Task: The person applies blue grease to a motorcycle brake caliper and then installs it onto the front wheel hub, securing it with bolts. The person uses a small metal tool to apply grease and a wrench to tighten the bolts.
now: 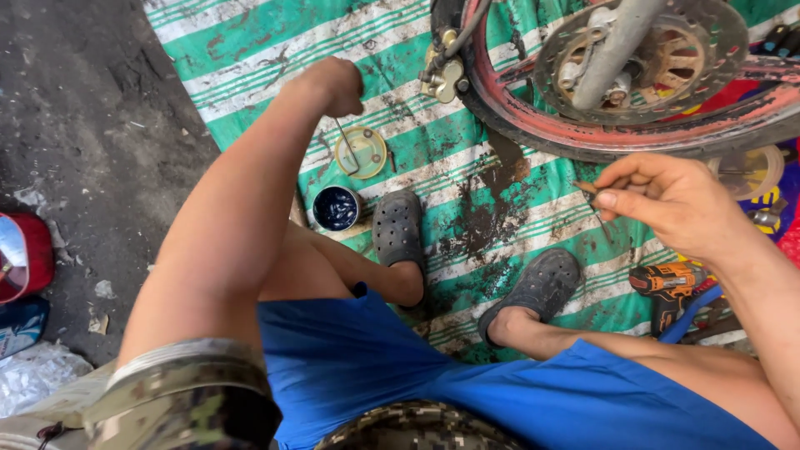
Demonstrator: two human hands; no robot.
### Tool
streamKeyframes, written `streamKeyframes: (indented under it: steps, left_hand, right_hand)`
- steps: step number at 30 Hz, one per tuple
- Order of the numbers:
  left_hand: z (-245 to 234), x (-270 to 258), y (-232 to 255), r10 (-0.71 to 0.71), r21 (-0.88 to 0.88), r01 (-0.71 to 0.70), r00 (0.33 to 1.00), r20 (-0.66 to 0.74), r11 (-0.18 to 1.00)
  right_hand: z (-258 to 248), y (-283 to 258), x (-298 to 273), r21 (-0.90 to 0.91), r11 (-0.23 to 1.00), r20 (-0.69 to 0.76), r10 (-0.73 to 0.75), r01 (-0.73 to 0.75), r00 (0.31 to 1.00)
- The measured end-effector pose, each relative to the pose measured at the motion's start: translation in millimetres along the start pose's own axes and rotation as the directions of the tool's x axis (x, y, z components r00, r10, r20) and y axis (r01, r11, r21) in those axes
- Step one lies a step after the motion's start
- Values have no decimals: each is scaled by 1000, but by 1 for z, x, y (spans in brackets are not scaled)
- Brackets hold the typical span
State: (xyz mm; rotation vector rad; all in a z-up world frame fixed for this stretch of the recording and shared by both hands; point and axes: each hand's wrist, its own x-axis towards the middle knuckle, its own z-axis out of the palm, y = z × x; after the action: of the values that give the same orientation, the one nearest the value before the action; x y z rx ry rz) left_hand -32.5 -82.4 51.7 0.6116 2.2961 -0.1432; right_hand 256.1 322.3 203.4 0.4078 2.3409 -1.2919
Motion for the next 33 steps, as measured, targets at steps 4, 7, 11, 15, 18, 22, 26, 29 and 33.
streamKeyframes:
  steps: [4,7,11,15,18,22,26,29,33]
  left_hand:
    - [48,53,-12,-290,-248,275,957,-25,929]
    - [121,88,4,-255,-339,195,956,-143,920]
    - [182,82,31,-272,-402,220,959,-76,889]
    - [224,94,34,-352,-510,193,906,-235,838]
    - [232,91,30,-358,-485,232,915,-185,843]
    - [253,98,25,-268,-416,168,944,-194,894]
    - [256,102,28,-263,-382,183,950,-168,906]
    - [259,107,27,-278,-354,218,952,-128,909]
    - [253,102,29,-305,-393,226,941,-150,891]
  right_hand:
    - [4,5,0,59,998,23,-7,6,1000]
    - [-4,7,-7,58,998,12,8,-9,1000]
    - [-13,25,-10,111,993,1,-32,32,999]
    - [-15,39,-13,166,986,3,-12,11,1000]
    - [-15,44,-12,180,984,14,16,-18,1000]
    - [-12,41,-11,159,986,23,42,-45,999]
    - [-9,46,-7,159,986,45,49,-56,998]
    - [-7,47,-5,161,986,53,36,-44,998]
    - [-8,47,-5,171,984,50,49,-57,998]
